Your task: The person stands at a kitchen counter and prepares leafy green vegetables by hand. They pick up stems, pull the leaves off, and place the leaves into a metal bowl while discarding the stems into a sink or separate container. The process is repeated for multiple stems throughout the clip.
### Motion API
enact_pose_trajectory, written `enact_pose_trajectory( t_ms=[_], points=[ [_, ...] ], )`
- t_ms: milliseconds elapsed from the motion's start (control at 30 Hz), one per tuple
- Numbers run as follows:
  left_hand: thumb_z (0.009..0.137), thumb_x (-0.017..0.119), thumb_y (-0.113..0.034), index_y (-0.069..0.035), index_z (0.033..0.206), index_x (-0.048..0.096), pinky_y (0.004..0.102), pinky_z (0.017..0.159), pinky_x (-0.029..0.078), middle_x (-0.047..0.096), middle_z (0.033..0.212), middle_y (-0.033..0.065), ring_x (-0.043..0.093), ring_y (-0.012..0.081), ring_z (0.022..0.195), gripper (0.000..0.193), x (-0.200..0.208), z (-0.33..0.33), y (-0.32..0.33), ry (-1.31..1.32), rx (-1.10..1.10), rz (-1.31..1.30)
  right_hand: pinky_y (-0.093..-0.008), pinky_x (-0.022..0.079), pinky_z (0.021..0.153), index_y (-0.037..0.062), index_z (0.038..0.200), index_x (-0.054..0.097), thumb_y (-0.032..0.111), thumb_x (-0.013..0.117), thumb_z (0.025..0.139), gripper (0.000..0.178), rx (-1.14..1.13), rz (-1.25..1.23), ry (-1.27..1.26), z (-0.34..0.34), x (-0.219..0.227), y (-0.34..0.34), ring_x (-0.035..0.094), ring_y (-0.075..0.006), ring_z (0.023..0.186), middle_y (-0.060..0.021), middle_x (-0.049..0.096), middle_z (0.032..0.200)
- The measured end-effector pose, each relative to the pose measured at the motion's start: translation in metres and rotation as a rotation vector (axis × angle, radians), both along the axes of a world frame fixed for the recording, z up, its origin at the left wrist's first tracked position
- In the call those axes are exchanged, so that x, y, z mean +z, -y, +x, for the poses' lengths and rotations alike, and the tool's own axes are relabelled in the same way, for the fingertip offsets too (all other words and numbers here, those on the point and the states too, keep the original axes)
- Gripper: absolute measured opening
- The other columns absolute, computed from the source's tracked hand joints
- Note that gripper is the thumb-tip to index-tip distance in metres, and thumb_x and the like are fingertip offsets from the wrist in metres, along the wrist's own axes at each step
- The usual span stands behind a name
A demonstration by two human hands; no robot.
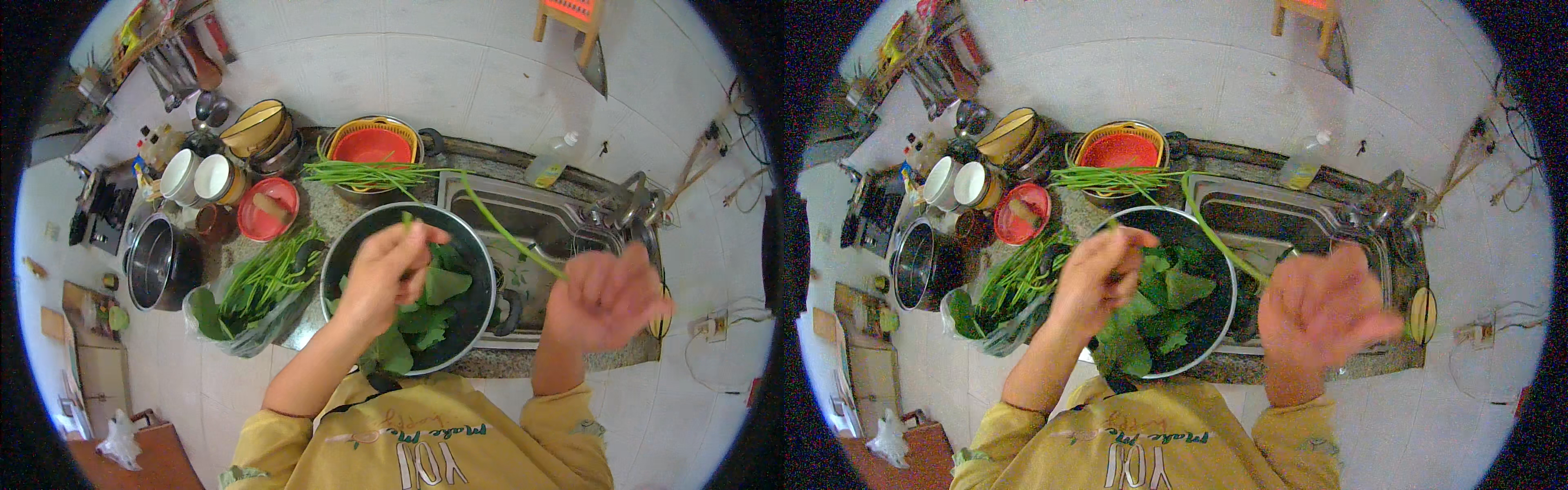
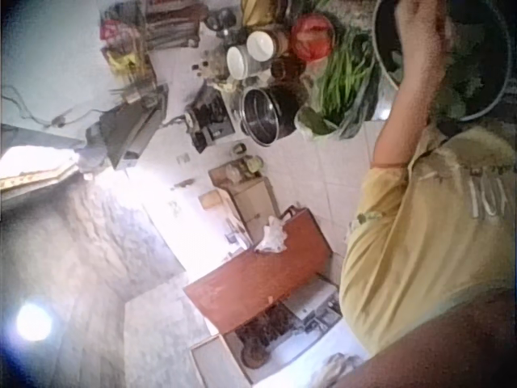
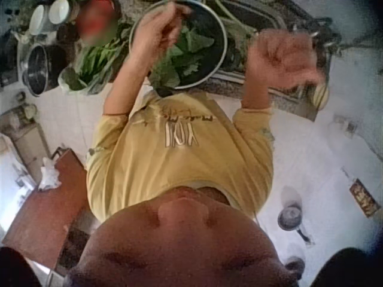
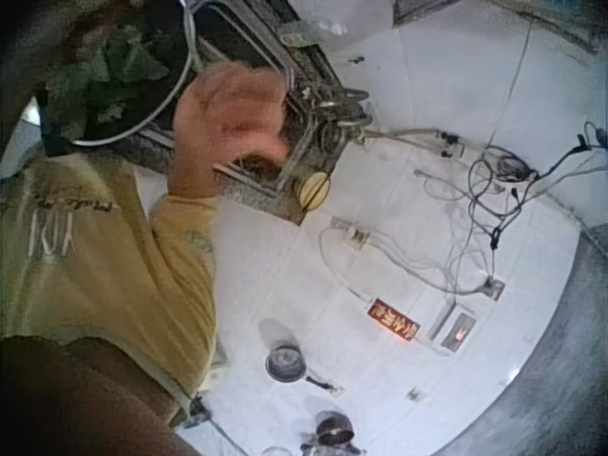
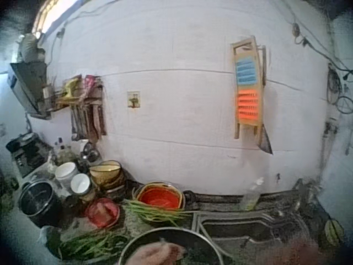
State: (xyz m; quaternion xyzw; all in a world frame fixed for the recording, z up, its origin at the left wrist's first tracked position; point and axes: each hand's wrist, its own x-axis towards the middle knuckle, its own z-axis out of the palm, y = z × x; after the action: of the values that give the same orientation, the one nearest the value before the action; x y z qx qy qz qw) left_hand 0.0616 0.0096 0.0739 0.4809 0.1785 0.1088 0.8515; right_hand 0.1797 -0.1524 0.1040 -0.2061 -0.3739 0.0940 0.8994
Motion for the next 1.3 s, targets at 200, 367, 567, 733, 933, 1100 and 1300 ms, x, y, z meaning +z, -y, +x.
enact_pose_trajectory(
  t_ms=[200,367,567,733,933,1100,1300],
  points=[
    [0.092,0.041,-0.026,0.001,0.098,0.053,0.0189,0.038,0.018,0.032,0.056,-0.0054,0.024,0.0041,0.043,0.03,0.001,0.017,0.004,0.147,-0.055,-0.412,-0.036,0.042,0.054,0.0066,0.075,0.062,0.044,0.041,0.087,0.045,0.271,-0.322,0.539,-0.027,-0.03,0.011,0.056,-0.0224,0.063,-0.007,0.058,0.078],
    [0.091,0.042,-0.022,0.0,0.095,0.053,0.0192,0.042,0.021,0.034,0.057,-0.0047,0.026,0.0042,0.046,0.025,-0.012,0.014,-0.006,0.229,0.099,-0.283,-0.035,0.043,0.055,0.0084,0.074,0.061,0.045,0.041,0.087,0.044,0.36,-0.524,0.703,-0.038,-0.055,0.015,0.057,-0.0235,0.065,-0.0049,0.058,0.076],
    [0.09,0.045,-0.018,-0.002,0.089,0.052,0.0195,0.045,0.024,0.038,0.062,-0.0036,0.029,0.0048,0.051,0.017,-0.011,0.014,-0.006,0.328,0.063,-0.229,-0.0358,0.044,0.059,0.0084,0.077,0.062,0.042,0.056,0.079,0.034,0.326,-0.674,0.868,-0.031,-0.073,0.031,0.057,-0.0249,0.071,-0.0053,0.058,0.077],
    [0.091,0.041,-0.02,-0.004,0.088,0.049,0.0203,0.051,0.029,0.043,0.077,-0.0012,0.034,0.0063,0.056,0.018,-0.01,0.01,-0.008,0.39,0.097,0.028,-0.0439,0.038,0.089,0.0053,0.109,0.053,0.035,0.066,0.068,0.053,0.043,-1.139,1.468,-0.012,-0.035,0.019,0.04,-0.0382,0.113,-0.0168,0.045,0.118],
    [0.092,0.037,-0.025,-0.005,0.087,0.045,0.0269,0.062,0.037,0.045,0.07,0.0029,0.043,0.0137,0.062,0.022,-0.014,0.016,-0.003,0.44,0.178,0.357,-0.0463,0.023,0.101,0.0077,0.132,0.03,0.041,0.061,0.074,0.073,0.991,-0.876,1.357,0.022,-0.023,0.048,0.016,-0.0411,0.127,-0.0155,0.019,0.139],
    [0.089,0.038,-0.01,-0.002,0.096,0.05,0.0168,0.055,0.034,0.045,0.067,-0.0001,0.043,0.006,0.062,0.016,0.009,0.002,0.005,0.248,0.002,0.402,-0.0394,0.037,0.09,0.0043,0.115,0.049,0.032,0.064,0.074,0.052,0.736,-0.998,0.984,0.039,-0.005,0.05,0.046,-0.0293,0.108,-0.0147,0.05,0.114],
    [0.078,0.051,-0.001,0.0,0.097,0.056,0.0293,0.064,0.041,0.05,0.079,0.0106,0.05,0.0224,0.073,0.02,0.016,-0.001,0.009,0.319,0.024,0.944,-0.0281,0.048,0.064,0.006,0.092,0.061,0.008,0.065,0.07,0.023,-0.15,-1.071,0.387,-0.007,0.012,-0.012,0.059,-0.0179,0.071,-0.0055,0.06,0.08]
  ],
)
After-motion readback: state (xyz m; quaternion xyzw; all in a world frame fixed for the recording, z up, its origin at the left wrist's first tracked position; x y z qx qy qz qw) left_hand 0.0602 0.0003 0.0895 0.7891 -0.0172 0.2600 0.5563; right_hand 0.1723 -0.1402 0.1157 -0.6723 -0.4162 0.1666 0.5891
